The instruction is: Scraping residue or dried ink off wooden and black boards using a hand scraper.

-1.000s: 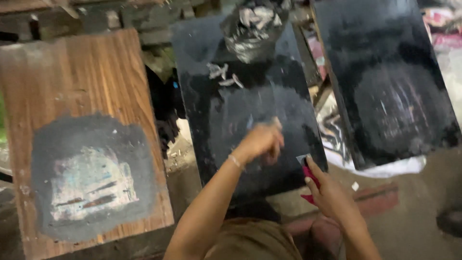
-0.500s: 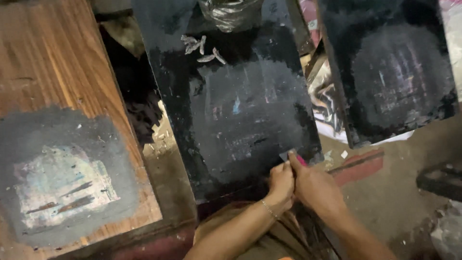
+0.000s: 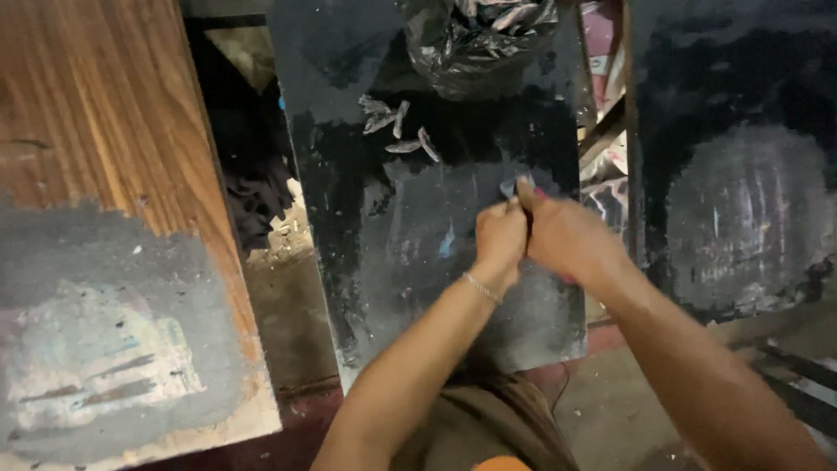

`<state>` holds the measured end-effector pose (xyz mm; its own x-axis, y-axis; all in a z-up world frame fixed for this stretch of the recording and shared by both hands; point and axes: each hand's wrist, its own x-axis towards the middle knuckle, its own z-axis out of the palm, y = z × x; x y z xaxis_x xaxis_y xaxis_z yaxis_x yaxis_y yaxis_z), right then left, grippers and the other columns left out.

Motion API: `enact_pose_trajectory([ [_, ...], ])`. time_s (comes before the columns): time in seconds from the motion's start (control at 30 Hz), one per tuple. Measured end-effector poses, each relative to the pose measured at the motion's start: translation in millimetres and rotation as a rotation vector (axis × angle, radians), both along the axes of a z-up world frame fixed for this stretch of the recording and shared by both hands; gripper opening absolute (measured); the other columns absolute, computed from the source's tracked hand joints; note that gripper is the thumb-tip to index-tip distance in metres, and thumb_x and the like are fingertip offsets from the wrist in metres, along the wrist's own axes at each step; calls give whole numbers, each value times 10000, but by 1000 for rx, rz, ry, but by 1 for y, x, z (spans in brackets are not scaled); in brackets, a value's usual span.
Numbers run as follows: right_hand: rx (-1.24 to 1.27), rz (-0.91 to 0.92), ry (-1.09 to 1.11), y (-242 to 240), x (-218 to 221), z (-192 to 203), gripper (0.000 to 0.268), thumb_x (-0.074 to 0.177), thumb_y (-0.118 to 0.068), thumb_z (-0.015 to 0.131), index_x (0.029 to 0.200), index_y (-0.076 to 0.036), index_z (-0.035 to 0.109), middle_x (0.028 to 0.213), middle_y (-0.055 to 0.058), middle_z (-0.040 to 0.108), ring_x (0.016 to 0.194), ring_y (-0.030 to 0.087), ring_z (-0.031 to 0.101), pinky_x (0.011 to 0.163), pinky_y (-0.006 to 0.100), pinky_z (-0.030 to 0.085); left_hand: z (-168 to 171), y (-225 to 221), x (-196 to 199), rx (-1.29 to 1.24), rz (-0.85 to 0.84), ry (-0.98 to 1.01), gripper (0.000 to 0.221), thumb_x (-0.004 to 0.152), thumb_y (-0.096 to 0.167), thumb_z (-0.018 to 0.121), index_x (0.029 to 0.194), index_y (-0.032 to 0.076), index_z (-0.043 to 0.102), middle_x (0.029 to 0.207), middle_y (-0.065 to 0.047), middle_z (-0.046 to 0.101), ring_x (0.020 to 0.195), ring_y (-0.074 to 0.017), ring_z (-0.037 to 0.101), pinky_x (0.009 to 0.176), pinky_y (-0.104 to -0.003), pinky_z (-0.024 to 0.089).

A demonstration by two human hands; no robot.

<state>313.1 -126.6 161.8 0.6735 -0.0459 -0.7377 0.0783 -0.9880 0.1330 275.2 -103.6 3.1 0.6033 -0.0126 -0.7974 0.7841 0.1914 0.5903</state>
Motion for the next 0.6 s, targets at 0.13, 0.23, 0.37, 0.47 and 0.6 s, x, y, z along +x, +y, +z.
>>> enact_pose_trajectory([
  [0.13,205,-144,-198,-31,29,-48,471,908,-222,518,1345,-92,638,992,284,755,1028,501,717,850,610,575,2,11,59,145,-46,-147,421,942,338,544,1007,-3,782,1002,-219,760,1083,-390,705,838,-500,526],
  [0.23,185,-72,-241,-34,42,-55,529,887,-274,525,1409,-221,595,955,212,783,946,418,766,781,579,595,3,22,80,55,32,-270,493,968,274,485,1096,-136,727,1189,-368,673,1232,-505,594,1000,-565,472],
  [0.37,394,-172,-271,-1,-13,27,679,999,-217,439,1636,-101,233,1067,323,722,993,514,715,805,616,569,15,37,67,135,70,-218,324,920,368,643,1040,110,798,1057,-142,770,1081,-306,707,829,-400,540],
  [0.47,443,-248,-255,-12,-52,25,758,1027,-282,445,1684,-135,98,1083,360,704,1037,540,688,835,645,541,38,55,70,-50,163,-199,428,999,411,489,1069,89,761,1042,-148,779,955,-299,742,693,-325,553],
  [0.6,393,-391,-185,-24,-114,34,761,1013,-371,461,1680,-244,118,1167,342,700,1102,521,683,933,623,536,17,73,76,-472,160,-26,440,1087,318,342,1187,16,646,1100,-205,757,809,-400,767,641,-567,644],
])
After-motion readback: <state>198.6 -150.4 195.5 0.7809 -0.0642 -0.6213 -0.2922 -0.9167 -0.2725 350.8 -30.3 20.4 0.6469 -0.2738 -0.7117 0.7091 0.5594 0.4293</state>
